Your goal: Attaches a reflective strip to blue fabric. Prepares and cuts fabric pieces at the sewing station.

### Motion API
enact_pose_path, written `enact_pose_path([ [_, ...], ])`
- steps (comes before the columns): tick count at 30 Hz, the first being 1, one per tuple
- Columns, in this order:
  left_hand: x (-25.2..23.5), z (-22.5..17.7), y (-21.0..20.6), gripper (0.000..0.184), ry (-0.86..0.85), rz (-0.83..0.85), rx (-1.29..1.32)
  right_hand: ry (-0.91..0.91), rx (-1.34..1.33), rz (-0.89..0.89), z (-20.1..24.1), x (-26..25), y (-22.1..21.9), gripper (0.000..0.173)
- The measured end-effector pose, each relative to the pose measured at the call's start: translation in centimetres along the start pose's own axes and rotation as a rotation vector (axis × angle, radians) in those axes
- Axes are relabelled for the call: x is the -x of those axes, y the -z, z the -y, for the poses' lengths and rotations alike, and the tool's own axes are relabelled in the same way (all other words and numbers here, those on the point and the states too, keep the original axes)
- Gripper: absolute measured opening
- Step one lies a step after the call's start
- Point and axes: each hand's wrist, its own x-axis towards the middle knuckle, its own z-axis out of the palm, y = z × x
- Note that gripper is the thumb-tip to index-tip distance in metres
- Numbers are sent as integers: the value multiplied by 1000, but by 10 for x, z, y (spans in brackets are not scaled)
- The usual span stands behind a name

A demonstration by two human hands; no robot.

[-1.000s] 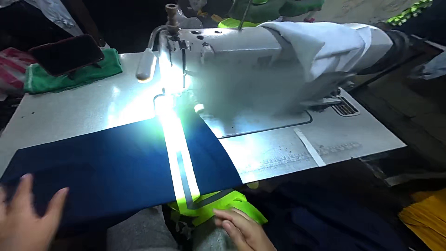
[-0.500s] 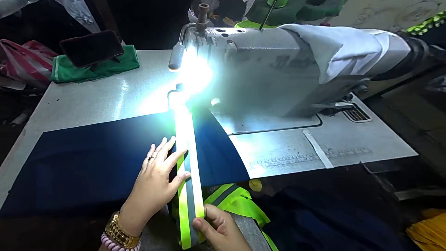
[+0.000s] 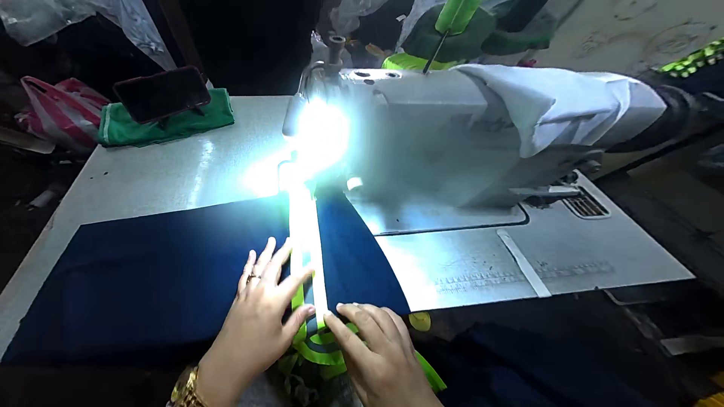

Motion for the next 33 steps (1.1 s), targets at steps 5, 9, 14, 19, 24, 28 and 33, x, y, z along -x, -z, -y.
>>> enact_pose_path([
  [5, 18, -19, -4, 23, -191, -85, -32, 43, 38, 43, -2, 0, 4, 30],
  [9, 28, -36, 3, 24, -109, -22, -58, 36, 11, 92, -3, -1, 11, 31],
  [14, 27, -50, 7, 29, 33, 72, -72, 12, -36, 165, -4, -11, 13, 30],
  [19, -2, -32, 0, 34, 35, 12, -126, 23, -7, 100, -19, -47, -2, 29],
  [24, -40, -2, -11, 41, -26, -38, -160, 50, 58, 26, -40, -88, -20, 32],
  [28, -75, 16, -5, 46, 6, 98, -126, 50, 74, 19, -55, -117, -27, 31],
  [33, -113, 36, 0, 47, -5, 149, -82, 41, 58, 78, -65, -151, -30, 36],
])
